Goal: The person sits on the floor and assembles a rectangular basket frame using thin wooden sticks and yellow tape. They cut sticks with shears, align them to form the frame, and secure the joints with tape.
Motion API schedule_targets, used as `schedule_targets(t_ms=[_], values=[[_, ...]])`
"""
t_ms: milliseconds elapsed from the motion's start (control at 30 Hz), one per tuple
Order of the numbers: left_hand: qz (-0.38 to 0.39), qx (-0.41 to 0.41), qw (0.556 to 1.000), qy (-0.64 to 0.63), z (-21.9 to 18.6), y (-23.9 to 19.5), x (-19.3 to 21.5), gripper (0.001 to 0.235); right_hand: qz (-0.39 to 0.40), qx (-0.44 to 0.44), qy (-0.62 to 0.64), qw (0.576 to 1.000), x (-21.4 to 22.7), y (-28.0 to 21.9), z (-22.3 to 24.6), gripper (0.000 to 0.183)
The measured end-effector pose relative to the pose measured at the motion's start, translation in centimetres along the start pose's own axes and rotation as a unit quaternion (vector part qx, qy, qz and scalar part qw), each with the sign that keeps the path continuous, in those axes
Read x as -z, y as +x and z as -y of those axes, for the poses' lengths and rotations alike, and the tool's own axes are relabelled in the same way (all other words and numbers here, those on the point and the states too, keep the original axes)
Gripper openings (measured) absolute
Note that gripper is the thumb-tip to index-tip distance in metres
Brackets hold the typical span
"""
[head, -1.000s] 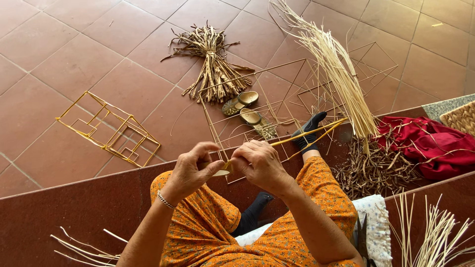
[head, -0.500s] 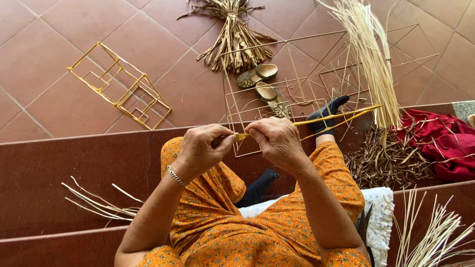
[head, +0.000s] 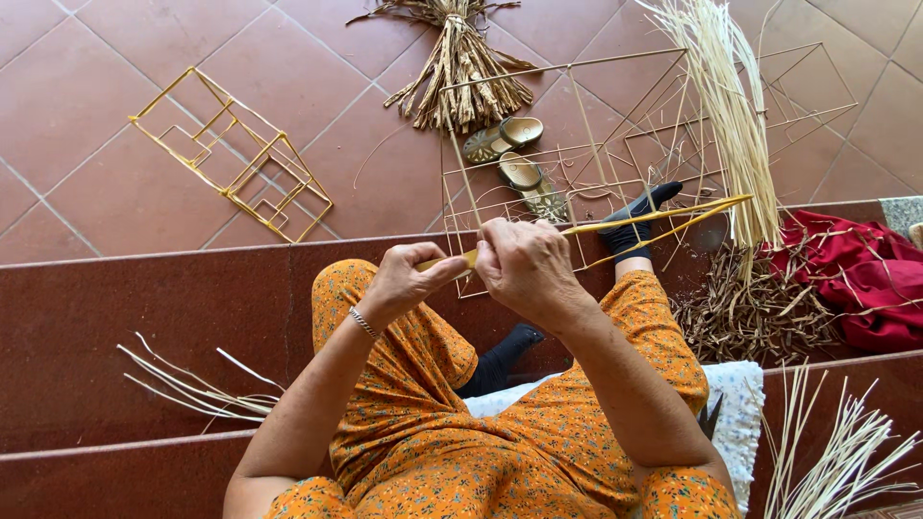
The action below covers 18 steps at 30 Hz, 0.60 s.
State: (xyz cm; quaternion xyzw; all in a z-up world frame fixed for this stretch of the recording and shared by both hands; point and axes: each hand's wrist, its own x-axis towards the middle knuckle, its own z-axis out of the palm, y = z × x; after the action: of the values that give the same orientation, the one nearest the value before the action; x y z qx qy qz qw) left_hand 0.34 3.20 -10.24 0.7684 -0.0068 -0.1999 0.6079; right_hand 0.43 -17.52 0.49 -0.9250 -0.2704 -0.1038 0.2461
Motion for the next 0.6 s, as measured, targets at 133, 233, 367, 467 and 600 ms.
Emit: schedule_targets(t_ms=[133,233,367,467,600], values=[[0.084,-0.129,0.976,-0.152,1.6,-0.1,1.7,0.035,-0.020,-0.028,0.054,0.998,0.5,1.2,-1.5,0.009],[0.131,-0.210,0.938,-0.241,0.4,-0.1,2.2,0.032,-0.073,-0.075,0.130,0.986,2.0,2.2,-3.5,0.010],[0.165,-0.279,0.906,-0.271,-4.1,1.7,1.6,0.015,-0.137,-0.116,0.237,0.955,4.7,4.3,-7.7,0.019],[0.176,-0.285,0.899,-0.283,-7.5,3.1,0.3,0.023,-0.227,-0.117,0.276,0.927,7.0,3.1,-11.2,0.017],[0.220,-0.249,0.893,-0.302,-9.9,5.0,-3.8,0.022,-0.285,-0.227,0.432,0.825,7.4,-2.1,-15.3,0.014]])
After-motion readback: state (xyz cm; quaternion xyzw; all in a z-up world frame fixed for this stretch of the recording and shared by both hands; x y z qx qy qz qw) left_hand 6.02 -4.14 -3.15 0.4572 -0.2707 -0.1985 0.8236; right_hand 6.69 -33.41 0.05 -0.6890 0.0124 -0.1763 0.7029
